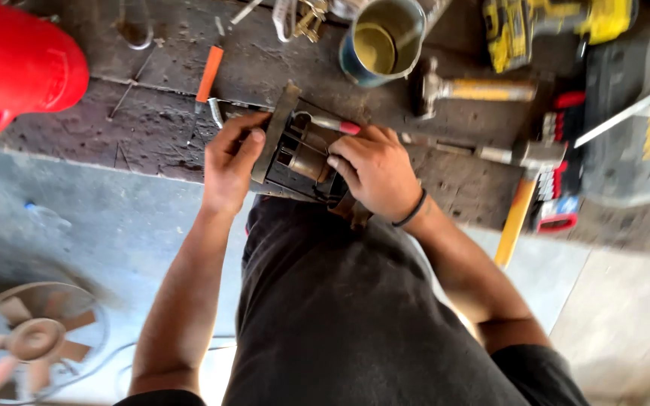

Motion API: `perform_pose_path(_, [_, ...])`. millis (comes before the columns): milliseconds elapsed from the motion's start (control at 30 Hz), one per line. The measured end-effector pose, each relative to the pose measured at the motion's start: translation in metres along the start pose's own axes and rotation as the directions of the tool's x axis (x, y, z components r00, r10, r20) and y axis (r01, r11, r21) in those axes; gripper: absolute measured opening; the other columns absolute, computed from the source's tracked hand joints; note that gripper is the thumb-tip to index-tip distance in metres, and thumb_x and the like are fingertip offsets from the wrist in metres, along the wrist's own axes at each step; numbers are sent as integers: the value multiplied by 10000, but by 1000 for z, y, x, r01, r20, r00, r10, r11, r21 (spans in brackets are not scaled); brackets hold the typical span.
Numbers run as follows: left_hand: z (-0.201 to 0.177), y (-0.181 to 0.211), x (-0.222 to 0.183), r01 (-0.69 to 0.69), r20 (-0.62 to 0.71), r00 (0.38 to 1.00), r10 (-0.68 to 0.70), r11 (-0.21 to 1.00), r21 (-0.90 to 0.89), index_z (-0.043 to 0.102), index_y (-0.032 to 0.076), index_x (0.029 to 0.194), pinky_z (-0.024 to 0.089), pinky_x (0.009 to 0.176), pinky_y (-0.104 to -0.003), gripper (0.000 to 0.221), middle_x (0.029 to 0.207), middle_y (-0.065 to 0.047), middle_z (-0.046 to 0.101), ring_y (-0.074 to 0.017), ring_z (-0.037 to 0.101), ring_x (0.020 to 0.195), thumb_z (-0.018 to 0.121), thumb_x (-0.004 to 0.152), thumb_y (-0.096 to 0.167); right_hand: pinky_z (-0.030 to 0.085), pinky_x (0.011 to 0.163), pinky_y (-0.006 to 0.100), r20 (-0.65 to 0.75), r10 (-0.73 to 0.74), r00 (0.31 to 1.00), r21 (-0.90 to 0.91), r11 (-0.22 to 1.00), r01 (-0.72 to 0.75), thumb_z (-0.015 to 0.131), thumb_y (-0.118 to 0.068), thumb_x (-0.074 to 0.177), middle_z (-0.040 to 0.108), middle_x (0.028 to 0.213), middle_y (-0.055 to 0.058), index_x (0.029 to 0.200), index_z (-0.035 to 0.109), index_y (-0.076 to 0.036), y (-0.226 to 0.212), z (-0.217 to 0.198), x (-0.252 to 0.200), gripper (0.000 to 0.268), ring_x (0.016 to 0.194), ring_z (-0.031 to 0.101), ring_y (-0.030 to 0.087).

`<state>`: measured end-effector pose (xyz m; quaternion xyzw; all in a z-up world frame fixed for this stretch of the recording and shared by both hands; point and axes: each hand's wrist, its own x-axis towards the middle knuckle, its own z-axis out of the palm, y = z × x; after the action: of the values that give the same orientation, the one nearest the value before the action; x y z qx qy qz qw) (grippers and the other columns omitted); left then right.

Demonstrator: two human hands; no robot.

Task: Reassembling a motor unit by aligning the outer housing with the internal rotor and stator components on a workbench.

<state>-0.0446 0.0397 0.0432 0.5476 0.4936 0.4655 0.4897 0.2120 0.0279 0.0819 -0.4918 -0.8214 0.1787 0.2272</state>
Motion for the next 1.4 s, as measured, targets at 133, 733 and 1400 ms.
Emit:
perform_pose_path(133, [-11, -19, 8, 23, 49, 999, -19, 997, -69, 693, -55, 1142, 470, 740, -327, 248, 946, -155, 603, -173, 543, 841, 719, 1001, 147, 489, 974, 461, -120, 29, 992, -25, 999, -33, 697, -296, 980, 684, 824, 61, 940, 704, -160, -6, 3, -6, 142, 930, 675, 293])
perform_pose_path(733, [-32, -44, 7, 15, 202, 979, -18, 1000, 15, 547, 19, 1070, 377, 738, -305, 115, 903, -72, 492, -128, 395, 764, 487, 1124, 100, 550, 791, 430, -340, 675, 655, 7, 698, -716, 794, -221, 934, 675, 985, 98, 1155, 767, -160, 59, 37, -190, 231, 843, 685, 325])
perform_pose_path(1400, [-54, -35, -4, 68, 399, 917, 12, 980, -186, 661, 7, 1038, 496, 857, -366, 222, 964, -135, 615, -233, 602, 911, 669, 983, 222, 572, 714, 305, -140, 490, 861, 524, 774, -356, 796, 1, 875, 748, 914, 87, 966, 758, -82, -2, -34, -36, 129, 805, 738, 227])
